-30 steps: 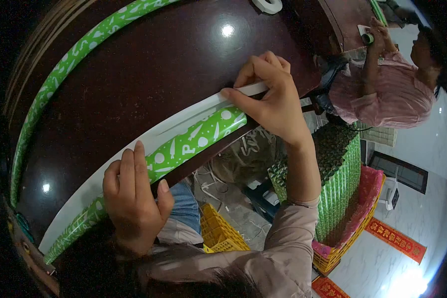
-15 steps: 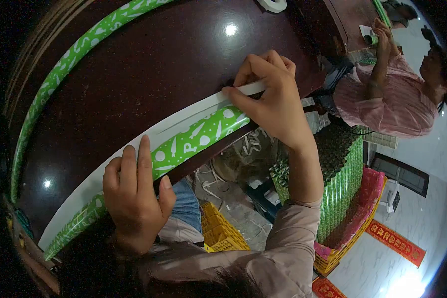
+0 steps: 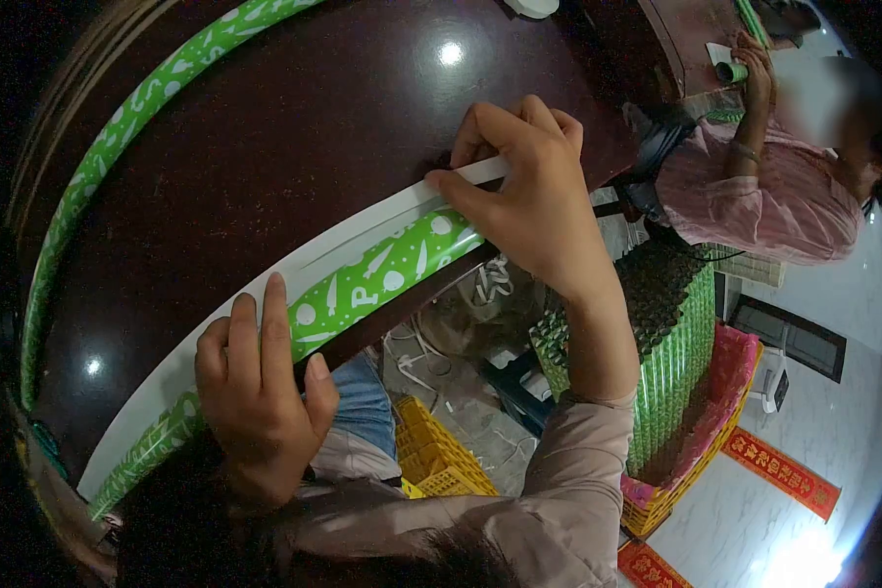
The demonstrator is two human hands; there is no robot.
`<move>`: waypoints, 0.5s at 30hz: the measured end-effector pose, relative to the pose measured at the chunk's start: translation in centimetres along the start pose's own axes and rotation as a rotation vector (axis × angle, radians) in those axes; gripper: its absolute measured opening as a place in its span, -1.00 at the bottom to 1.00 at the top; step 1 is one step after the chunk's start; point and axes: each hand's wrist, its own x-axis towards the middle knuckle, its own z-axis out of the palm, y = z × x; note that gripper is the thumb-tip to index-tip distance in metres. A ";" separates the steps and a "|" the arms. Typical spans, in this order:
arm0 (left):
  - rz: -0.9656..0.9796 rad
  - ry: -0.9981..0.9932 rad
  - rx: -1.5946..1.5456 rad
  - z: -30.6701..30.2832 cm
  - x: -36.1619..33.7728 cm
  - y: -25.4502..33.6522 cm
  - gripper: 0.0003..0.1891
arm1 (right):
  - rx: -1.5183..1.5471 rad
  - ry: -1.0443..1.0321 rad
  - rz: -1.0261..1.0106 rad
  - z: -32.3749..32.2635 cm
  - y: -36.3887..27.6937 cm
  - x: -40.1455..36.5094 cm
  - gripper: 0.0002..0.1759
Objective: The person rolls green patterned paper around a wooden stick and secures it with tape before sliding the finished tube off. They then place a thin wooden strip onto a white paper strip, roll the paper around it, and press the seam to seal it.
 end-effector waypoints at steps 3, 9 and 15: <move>0.005 0.015 0.011 0.0 -0.3 0.1 -0.41 | -0.035 0.012 -0.006 0.0 -0.1 -0.2 -0.74; 0.004 0.007 0.019 -0.3 -0.4 0.0 -0.41 | -0.051 0.051 -0.033 0.1 -0.4 -0.1 -0.74; 0.002 0.012 0.020 -0.5 -0.1 0.2 -0.40 | -0.091 0.043 -0.025 0.0 -0.5 -0.1 -0.75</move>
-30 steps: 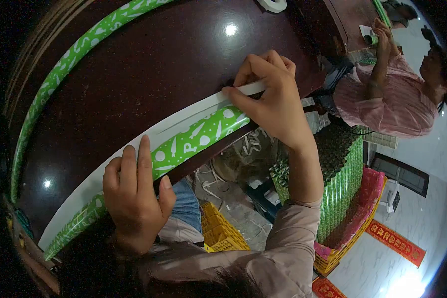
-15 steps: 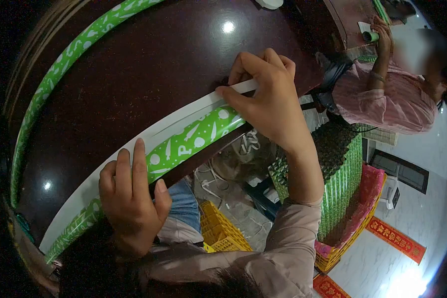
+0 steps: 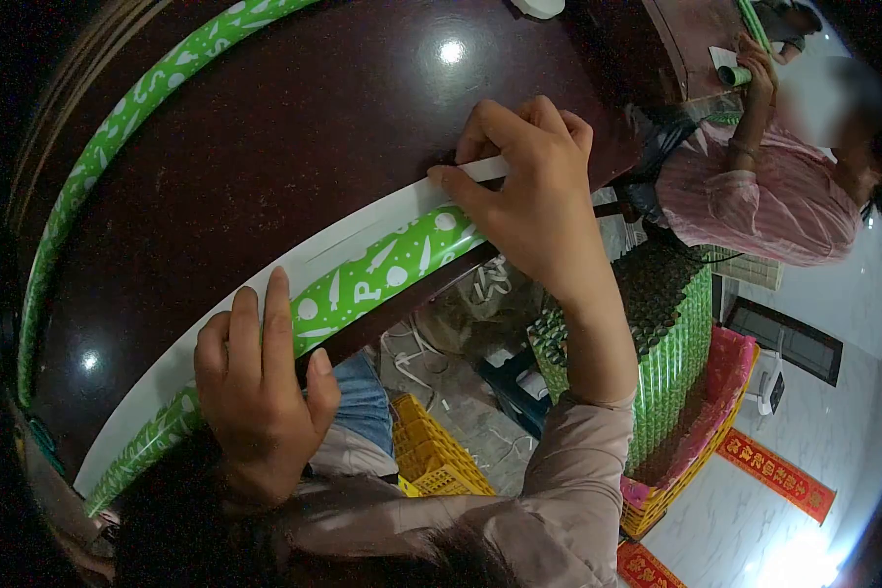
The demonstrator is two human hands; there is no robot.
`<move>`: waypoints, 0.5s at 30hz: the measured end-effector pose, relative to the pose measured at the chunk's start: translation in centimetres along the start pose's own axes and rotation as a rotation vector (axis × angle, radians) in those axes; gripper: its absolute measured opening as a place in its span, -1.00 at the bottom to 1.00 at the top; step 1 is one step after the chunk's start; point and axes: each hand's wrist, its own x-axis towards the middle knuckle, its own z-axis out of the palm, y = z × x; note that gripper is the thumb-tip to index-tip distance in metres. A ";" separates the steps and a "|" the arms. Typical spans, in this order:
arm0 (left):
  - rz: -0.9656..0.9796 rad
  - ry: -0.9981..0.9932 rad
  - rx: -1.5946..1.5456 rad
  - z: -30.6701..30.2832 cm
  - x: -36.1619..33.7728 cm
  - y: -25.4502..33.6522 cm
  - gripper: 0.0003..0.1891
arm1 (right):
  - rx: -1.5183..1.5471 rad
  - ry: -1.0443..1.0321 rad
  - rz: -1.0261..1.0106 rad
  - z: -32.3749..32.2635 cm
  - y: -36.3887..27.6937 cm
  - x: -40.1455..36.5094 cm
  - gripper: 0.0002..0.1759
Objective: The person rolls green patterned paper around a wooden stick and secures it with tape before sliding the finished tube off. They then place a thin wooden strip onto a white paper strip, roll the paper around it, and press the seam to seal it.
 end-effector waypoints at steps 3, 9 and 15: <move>0.008 -0.052 -0.036 -0.7 0.5 0.2 -0.39 | -0.020 -0.018 0.020 -0.2 -0.2 -0.1 -0.74; 0.017 0.026 -0.104 -0.8 0.3 0.1 -0.40 | 0.009 0.003 0.032 -0.2 -0.5 -0.3 -0.72; 0.142 0.084 -0.087 -0.5 -1.2 -0.3 -0.44 | 0.018 0.023 0.041 -0.1 -0.4 -1.0 -0.74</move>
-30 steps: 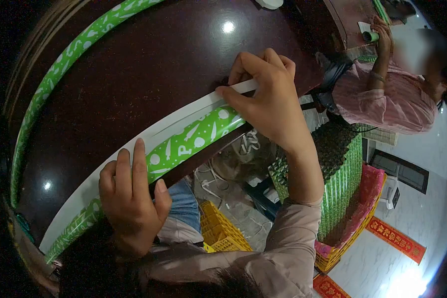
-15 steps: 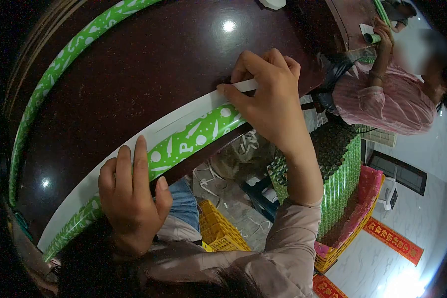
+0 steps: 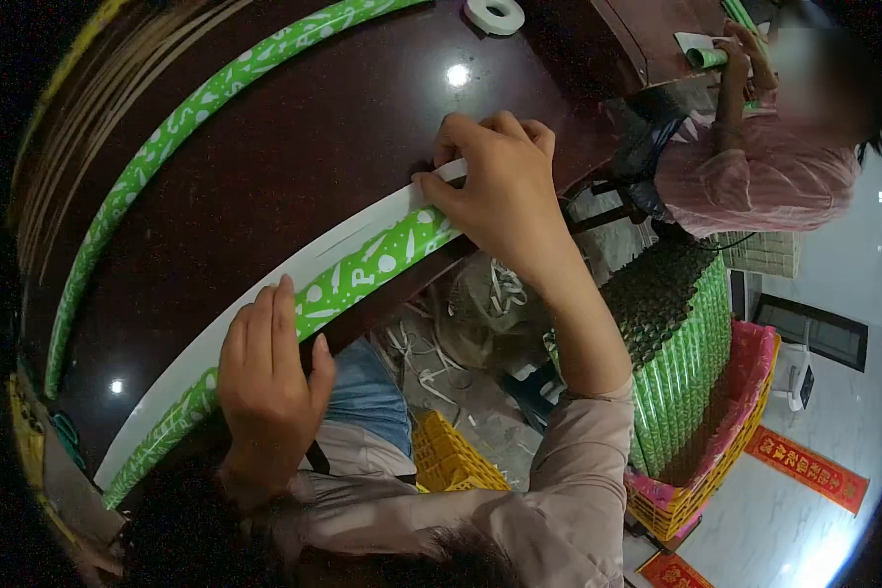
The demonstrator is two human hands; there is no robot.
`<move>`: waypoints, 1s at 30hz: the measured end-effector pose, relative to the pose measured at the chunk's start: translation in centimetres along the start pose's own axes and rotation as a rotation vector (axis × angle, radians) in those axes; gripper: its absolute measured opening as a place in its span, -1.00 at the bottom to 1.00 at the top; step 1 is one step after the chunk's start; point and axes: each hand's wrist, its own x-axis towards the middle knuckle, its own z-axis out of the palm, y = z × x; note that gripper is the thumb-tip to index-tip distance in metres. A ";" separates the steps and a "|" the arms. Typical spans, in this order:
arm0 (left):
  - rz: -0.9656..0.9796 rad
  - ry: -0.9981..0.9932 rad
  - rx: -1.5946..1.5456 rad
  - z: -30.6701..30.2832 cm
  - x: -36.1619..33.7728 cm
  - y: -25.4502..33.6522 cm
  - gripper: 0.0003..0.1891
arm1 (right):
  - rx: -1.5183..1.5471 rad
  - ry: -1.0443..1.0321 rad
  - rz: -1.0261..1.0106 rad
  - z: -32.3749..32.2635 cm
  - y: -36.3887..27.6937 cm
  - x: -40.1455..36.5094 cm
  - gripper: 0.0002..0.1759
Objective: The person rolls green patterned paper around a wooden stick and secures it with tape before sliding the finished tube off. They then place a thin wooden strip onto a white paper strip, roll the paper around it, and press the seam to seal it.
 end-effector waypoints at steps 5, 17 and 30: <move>-0.024 0.086 0.079 0.9 -0.8 0.7 -0.45 | -0.033 0.085 0.004 -0.1 -0.4 -0.9 -0.76; 0.109 0.196 0.082 1.7 -2.3 -0.1 -0.48 | 0.089 0.317 0.036 1.1 -0.7 -3.5 -0.80; 0.120 0.352 0.130 2.5 -2.3 -0.8 -0.58 | 0.239 0.187 -0.045 0.1 0.3 -3.5 -0.78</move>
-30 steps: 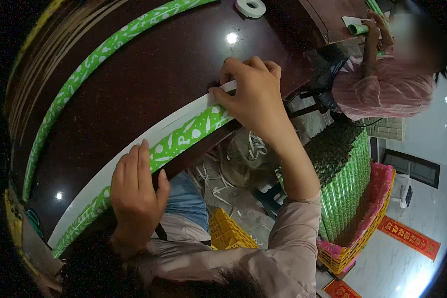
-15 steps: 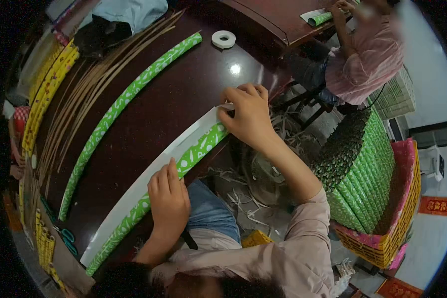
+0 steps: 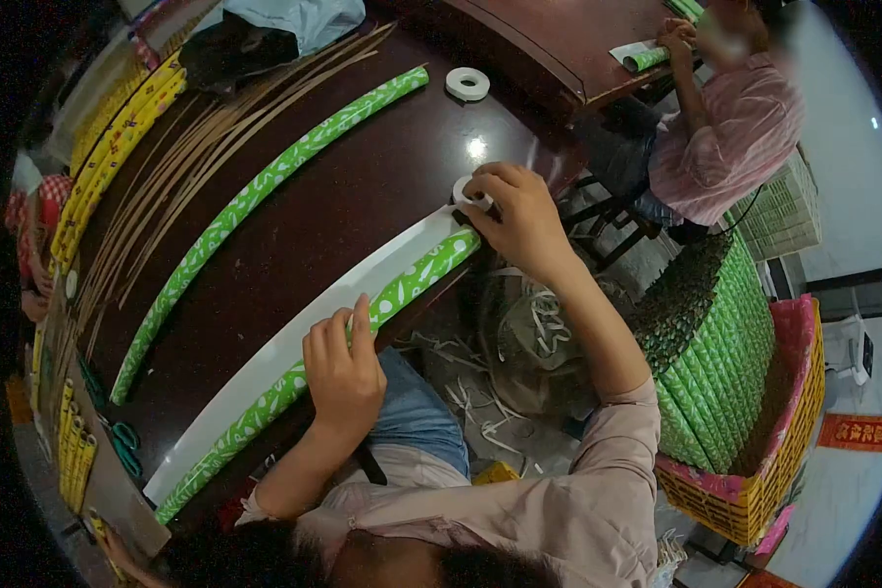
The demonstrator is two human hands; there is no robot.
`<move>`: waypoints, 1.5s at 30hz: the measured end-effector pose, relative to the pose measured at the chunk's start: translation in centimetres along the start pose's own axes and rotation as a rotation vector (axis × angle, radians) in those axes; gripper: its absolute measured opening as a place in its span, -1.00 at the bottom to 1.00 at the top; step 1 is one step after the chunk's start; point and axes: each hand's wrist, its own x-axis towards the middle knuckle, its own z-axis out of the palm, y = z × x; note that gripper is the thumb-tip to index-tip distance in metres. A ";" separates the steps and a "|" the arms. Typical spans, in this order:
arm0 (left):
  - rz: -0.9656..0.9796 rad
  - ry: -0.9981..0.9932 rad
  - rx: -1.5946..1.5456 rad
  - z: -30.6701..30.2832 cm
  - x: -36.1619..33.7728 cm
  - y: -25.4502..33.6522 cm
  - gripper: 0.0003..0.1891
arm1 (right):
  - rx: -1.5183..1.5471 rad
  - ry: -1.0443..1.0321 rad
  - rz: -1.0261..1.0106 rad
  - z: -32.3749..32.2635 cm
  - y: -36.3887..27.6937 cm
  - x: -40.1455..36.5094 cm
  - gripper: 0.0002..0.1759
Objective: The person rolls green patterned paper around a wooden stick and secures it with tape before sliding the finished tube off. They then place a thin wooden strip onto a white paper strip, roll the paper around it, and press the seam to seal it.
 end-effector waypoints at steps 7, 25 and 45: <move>0.005 0.003 0.028 -0.1 0.0 -0.3 -0.60 | -0.263 -0.201 -0.504 -0.1 -3.4 -2.1 -0.44; -0.141 -0.552 -0.234 5.4 17.3 0.2 -0.90 | -0.345 -0.080 -0.542 1.2 -3.1 -2.6 -0.68; -0.198 -0.565 -0.493 7.3 16.9 -1.3 -0.82 | -0.112 -0.166 -0.347 0.6 1.7 3.5 -0.86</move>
